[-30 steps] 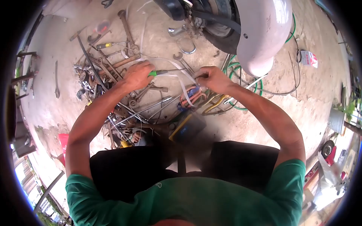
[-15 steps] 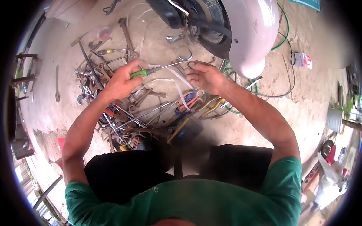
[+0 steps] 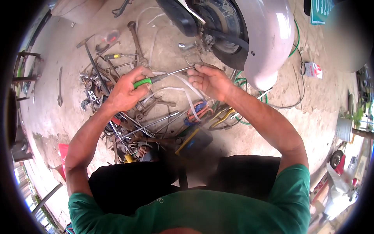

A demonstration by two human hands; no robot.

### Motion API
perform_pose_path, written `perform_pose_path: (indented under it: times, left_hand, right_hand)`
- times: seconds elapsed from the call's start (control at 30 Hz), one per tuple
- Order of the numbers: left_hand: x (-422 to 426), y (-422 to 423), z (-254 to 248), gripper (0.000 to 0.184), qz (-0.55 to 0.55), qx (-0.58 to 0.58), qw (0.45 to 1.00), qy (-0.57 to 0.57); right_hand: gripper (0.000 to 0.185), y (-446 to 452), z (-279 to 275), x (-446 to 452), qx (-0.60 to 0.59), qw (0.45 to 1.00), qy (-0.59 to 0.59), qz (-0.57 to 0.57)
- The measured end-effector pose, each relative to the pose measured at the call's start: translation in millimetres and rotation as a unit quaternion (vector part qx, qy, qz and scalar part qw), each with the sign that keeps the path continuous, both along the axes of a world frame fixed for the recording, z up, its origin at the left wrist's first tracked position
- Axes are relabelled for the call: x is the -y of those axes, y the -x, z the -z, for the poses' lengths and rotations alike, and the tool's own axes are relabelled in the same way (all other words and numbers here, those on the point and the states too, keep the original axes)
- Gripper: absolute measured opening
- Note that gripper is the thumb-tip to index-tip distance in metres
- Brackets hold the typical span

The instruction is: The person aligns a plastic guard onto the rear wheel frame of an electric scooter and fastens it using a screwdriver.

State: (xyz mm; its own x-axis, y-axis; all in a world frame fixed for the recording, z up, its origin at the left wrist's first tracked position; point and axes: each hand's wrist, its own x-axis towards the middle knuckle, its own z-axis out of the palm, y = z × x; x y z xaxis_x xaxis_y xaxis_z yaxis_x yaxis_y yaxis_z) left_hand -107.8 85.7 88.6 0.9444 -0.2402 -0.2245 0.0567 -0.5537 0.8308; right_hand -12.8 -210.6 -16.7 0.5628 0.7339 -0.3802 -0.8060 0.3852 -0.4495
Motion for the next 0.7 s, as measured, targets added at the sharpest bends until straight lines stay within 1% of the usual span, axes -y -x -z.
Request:
perform_pose_path:
  times: [0.17, 0.27, 0.37, 0.4, 0.47, 0.57, 0.63, 0.7]
  left_hand:
    - [-1.0, 1.5, -2.1, 0.030, -0.011, -0.006, 1.000, 0.000]
    - [1.3, 2.1, 0.4, 0.028, -0.040, 0.001, 0.998, 0.039]
    - [1.0, 3.6, -0.3, 0.028, -0.019, 0.049, 0.998, -0.028]
    - [1.3, 4.2, -0.1, 0.028, 0.011, 0.112, 0.991, -0.070]
    - [2.5, 5.6, 1.5, 0.030, 0.070, 0.235, 0.957, -0.154]
    - [6.4, 9.3, 8.6, 0.030, 0.040, 0.248, 0.957, -0.148]
    - [6.0, 8.6, 16.2, 0.029, -0.031, 0.122, 0.992, -0.027]
    - [3.8, 8.0, 25.9, 0.029, -0.086, 0.014, 0.993, 0.081]
  right_hand:
    - [0.012, 1.0, -6.1, -8.5, -0.005, 1.000, 0.001, 0.018]
    - [0.010, 1.8, -10.5, -11.8, 0.005, 0.999, 0.022, 0.025]
    - [0.010, 2.1, -10.5, -12.0, 0.013, 0.999, 0.034, 0.025]
    - [0.010, 2.4, -10.3, -12.5, 0.016, 0.999, 0.046, 0.023]
    - [0.010, 3.1, -11.0, -13.8, 0.022, 0.997, 0.066, 0.026]
    - [0.010, 2.6, -13.2, -16.2, 0.043, 0.995, 0.077, 0.040]
    - [0.011, -0.5, -14.6, -17.8, 0.071, 0.994, 0.071, 0.050]
    - [0.010, -2.9, -16.9, -23.5, 0.089, 0.992, 0.060, 0.067]
